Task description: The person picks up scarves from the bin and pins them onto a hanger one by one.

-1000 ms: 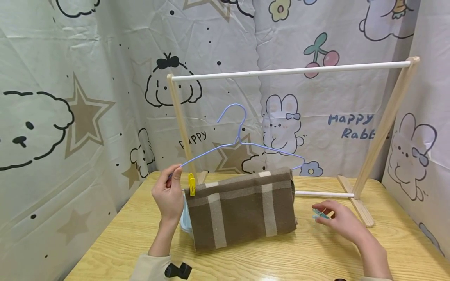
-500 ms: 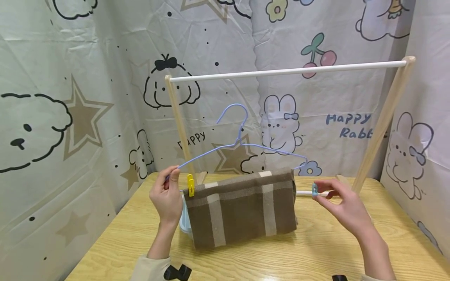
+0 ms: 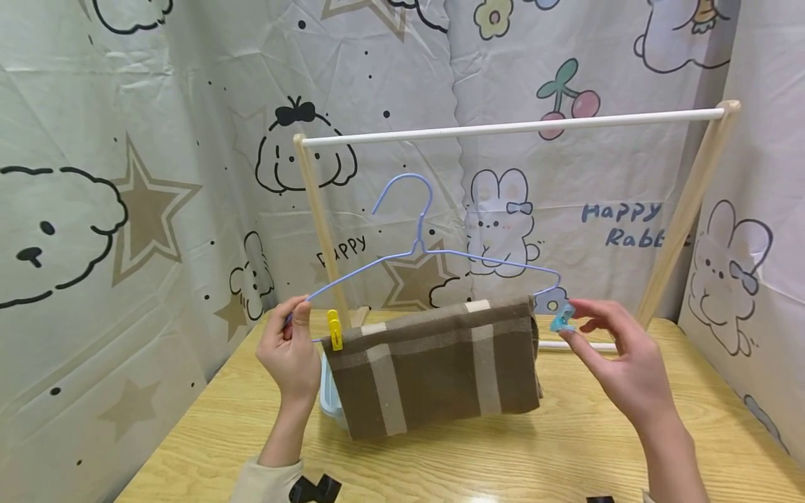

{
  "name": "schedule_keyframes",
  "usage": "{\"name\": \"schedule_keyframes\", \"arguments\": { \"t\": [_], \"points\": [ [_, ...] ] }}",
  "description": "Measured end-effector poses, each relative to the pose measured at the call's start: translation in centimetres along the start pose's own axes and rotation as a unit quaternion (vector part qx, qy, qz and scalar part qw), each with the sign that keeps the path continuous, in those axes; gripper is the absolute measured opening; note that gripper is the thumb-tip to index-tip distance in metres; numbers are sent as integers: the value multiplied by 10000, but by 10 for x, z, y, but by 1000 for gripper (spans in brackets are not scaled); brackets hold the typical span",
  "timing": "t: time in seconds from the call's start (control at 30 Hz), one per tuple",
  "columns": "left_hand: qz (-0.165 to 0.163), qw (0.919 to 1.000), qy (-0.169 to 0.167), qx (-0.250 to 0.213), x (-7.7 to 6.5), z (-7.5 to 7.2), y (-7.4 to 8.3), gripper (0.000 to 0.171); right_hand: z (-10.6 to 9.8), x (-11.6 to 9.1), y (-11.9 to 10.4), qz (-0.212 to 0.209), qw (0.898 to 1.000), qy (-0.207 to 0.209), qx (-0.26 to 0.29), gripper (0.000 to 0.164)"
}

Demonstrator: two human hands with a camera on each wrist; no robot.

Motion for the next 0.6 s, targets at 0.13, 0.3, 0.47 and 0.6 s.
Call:
{"name": "schedule_keyframes", "arguments": {
  "t": [0.13,0.3,0.47,0.6],
  "points": [
    [-44,10000,11,-17,0,0,2,8,2,2,-11,-153,9978,350,-544,42],
    [-18,10000,49,-36,0,0,6,10,8,4,-19,-266,9982,415,-337,39],
    [37,9999,153,-45,1,-1,9,15,13,5,-26,-251,9982,417,-359,40],
    [39,9998,167,-80,2,-1,12,13,16,6,-33,-125,9976,453,-503,42]
  ]
}}
Point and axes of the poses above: each hand's wrist, its own x-axis towards the middle knuckle, its own z-axis out of the palm, y = z × x, the point moved 3 cm from there along x, towards the middle knuckle, and after that the axes turned 7 degrees about y, right-handed, at the moved point
